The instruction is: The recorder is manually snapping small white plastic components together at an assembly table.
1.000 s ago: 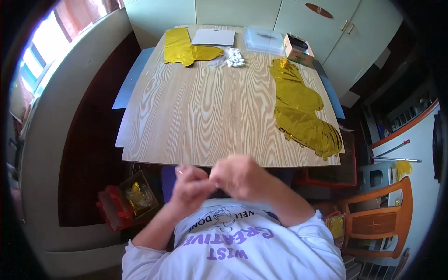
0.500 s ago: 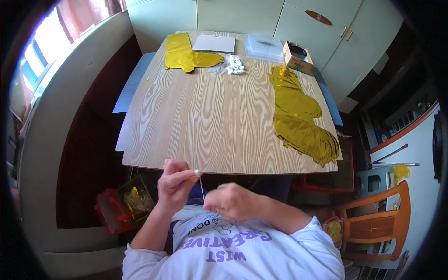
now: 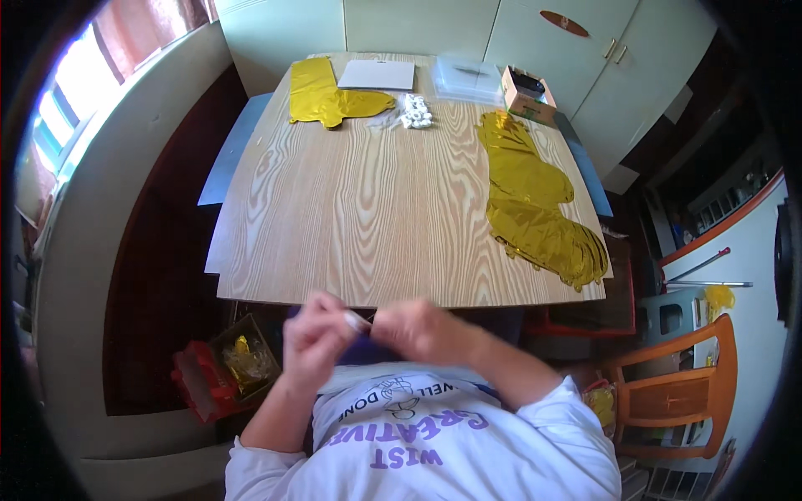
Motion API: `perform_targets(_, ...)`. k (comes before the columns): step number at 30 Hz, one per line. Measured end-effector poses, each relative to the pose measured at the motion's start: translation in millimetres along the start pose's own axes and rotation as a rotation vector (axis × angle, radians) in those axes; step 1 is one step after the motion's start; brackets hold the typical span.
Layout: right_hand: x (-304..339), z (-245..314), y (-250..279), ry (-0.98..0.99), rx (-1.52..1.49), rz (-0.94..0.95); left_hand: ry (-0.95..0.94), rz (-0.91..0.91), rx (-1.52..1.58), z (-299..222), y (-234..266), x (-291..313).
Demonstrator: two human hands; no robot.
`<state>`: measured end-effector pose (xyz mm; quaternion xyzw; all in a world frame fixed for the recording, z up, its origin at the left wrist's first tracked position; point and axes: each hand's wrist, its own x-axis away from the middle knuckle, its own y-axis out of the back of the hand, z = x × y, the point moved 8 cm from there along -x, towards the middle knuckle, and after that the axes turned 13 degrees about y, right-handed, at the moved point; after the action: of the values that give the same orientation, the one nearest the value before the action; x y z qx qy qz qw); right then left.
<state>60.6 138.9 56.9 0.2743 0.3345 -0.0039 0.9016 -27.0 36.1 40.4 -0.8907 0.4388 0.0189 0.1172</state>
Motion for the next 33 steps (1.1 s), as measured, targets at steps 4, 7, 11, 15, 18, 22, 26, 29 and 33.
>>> perform_targets(4,-6.3,16.8,2.8,0.008,-0.034,0.004,-0.091,-0.066,-0.499,20.6,7.3,-1.9)
perform_targets(7,-4.6,-14.3,28.7,-0.147,0.09,-0.09,-0.105,0.189,-0.339,11.3,-28.2,16.5)
perform_targets(11,10.2,13.0,-21.8,-0.088,-0.055,0.211,0.067,-0.161,-0.165,11.3,18.1,-14.1)
perform_targets(15,-8.7,-7.8,29.1,-0.096,0.104,-0.019,-0.07,0.276,-0.462,16.3,-34.8,13.7)
perform_targets(18,12.4,-11.4,-12.3,-0.084,-0.045,0.095,0.05,-0.004,0.101,8.5,5.9,-1.9)
perform_targets(22,-3.2,17.3,7.8,0.072,0.041,0.014,-0.03,0.052,-0.509,32.3,-4.3,3.2)
perform_targets(26,7.7,-11.7,2.2,-0.072,-0.016,0.025,0.135,0.117,0.12,17.2,-12.3,3.3)
perform_targets(29,9.9,16.4,-20.4,0.042,-0.035,0.131,0.082,-0.1,-0.071,16.6,17.3,-12.3)
perform_targets(33,-13.4,-2.0,44.9,-0.052,0.185,-0.12,0.14,0.254,-0.28,20.5,-38.8,11.7)
